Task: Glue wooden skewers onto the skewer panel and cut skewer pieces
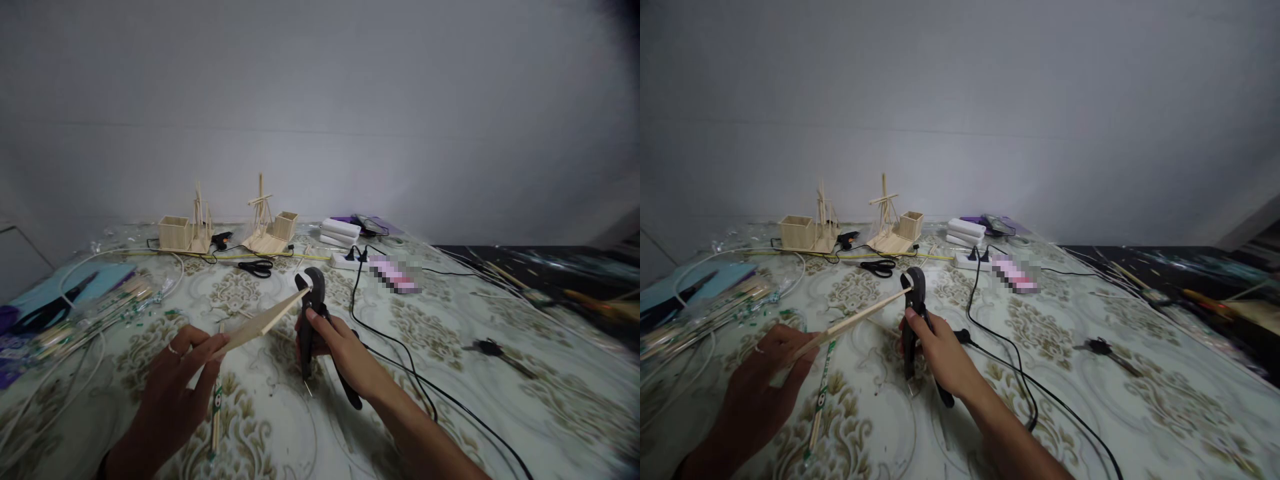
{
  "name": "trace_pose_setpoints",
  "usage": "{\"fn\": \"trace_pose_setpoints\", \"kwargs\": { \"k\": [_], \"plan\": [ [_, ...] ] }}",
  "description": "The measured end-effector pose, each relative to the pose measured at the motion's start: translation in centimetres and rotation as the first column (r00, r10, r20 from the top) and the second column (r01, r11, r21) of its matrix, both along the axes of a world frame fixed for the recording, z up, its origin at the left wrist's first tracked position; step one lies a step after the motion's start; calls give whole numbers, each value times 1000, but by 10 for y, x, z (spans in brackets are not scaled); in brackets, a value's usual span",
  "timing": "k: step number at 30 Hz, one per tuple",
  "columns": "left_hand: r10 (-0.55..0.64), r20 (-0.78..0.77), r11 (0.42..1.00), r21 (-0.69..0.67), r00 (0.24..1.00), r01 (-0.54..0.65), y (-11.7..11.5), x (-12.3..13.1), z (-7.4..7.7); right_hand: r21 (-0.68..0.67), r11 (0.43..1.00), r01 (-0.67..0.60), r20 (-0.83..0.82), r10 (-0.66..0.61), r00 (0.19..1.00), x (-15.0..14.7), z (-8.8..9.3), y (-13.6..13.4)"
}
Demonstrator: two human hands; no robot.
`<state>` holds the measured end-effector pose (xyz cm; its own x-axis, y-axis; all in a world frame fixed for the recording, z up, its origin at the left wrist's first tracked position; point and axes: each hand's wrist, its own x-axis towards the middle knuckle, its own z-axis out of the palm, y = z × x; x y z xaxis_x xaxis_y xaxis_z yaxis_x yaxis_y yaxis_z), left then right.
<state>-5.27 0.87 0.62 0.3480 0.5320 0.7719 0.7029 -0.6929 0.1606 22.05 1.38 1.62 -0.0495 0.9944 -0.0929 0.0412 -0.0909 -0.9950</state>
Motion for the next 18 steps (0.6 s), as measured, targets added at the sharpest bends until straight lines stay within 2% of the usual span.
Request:
{"fn": "trace_pose_setpoints", "kwargs": {
  "k": [7,11,14,16,18],
  "plan": [
    [-2,9,999,-35,1000,3,-2,1,0,-51,997,64,62,-61,996,2,0,1],
    [155,113,980,-146,982,-137,2,-3,1,-50,990,130,48,-127,991,13,3,6],
    [312,261,907,-369,914,-204,13,-10,0,-48,989,139,-30,-141,990,18,2,12],
    [358,378,847,-516,854,-127,22,-15,-1,-51,988,143,-89,-147,985,18,-1,15],
    [395,525,812,-583,754,-19,31,-21,-2,-53,988,146,-144,-152,978,16,-5,17]
  ]
}}
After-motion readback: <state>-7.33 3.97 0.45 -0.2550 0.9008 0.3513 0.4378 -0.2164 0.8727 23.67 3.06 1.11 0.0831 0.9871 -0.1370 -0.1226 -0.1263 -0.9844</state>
